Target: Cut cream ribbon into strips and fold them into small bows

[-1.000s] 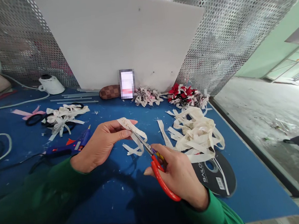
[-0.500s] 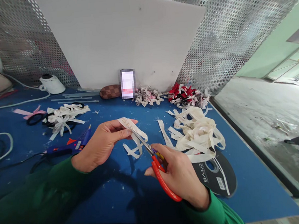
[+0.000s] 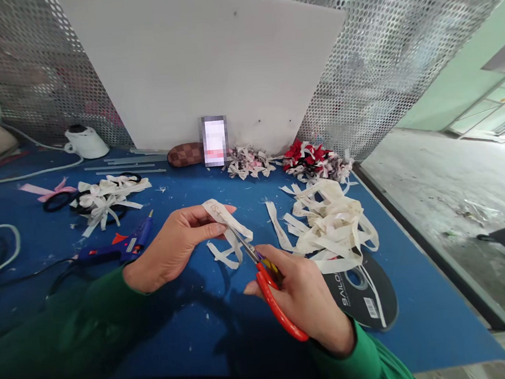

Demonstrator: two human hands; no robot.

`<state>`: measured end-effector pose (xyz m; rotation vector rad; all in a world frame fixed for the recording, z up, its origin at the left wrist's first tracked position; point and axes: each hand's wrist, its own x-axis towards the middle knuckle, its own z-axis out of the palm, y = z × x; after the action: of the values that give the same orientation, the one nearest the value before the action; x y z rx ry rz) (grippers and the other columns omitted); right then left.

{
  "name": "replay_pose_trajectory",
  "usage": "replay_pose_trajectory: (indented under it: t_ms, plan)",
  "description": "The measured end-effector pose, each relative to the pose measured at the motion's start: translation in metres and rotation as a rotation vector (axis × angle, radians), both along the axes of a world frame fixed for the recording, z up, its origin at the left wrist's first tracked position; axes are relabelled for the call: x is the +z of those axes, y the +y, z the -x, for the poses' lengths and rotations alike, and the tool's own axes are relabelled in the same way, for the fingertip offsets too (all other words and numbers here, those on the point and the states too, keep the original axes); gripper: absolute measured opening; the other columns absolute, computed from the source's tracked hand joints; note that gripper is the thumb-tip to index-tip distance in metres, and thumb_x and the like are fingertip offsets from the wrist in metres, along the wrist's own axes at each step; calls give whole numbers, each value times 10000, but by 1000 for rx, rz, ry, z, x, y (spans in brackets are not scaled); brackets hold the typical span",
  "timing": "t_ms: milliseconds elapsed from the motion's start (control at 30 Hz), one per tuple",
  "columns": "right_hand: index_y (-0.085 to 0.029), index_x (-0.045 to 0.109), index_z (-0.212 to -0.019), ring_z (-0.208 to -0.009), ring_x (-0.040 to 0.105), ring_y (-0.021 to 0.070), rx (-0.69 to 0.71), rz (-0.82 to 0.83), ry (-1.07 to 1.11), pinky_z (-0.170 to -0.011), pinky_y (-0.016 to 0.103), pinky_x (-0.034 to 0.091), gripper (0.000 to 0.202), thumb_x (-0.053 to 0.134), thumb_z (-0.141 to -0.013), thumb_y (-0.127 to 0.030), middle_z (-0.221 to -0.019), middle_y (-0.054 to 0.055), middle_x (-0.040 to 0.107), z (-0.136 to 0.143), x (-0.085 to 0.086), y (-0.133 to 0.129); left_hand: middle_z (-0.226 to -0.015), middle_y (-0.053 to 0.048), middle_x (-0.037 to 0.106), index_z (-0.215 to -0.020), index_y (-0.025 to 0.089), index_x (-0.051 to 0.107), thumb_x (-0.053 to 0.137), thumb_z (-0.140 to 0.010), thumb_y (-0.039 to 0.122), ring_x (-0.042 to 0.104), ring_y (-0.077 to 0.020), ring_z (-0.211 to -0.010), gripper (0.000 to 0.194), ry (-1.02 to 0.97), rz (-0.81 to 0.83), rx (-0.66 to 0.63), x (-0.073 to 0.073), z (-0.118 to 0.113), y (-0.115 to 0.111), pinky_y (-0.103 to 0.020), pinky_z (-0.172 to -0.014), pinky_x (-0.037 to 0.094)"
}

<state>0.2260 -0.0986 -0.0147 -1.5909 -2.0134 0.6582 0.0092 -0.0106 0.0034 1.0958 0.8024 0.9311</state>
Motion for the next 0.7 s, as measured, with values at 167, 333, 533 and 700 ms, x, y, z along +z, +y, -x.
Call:
replay_pose_trajectory:
  t_ms: [167, 333, 533, 700]
  plan:
    - [-188, 678, -1145, -600, 489, 135, 8, -15, 6, -564, 241, 412, 424, 664, -887, -524, -680, -30, 570, -1, -2, 1, -984, -35, 785, -1004, 219, 823, 799, -752, 231, 687, -187, -835, 254, 30, -42, -8, 1, 2, 0, -323, -824, 547]
    - [-184, 677, -1161, -605, 503, 140, -2, -40, -13, -560, 245, 410, 404, 653, -892, -484, -688, -24, 586, -2, -5, 3, -1050, -57, 788, -1059, 214, 816, 786, -781, 309, 695, -207, -899, 295, 42, -36, 15, -1, 4, 3, -319, -851, 537]
    - [-191, 686, -1128, -613, 499, 138, 1, -30, -19, -571, 245, 414, 388, 667, -885, -492, -697, -27, 586, -2, -5, 3, -1142, -65, 770, -960, 209, 832, 798, -778, 316, 686, -216, -955, 213, -19, -59, 83, -5, 4, 7, -316, -853, 559]
    - [-196, 686, -1116, -606, 499, 136, -3, -35, -34, -563, 240, 418, 390, 674, -880, -505, -687, -28, 582, -1, -3, 3, -1048, -52, 786, -915, 207, 833, 820, -766, 287, 682, -189, -895, 170, -4, -87, 102, -5, 3, 7, -306, -844, 558]
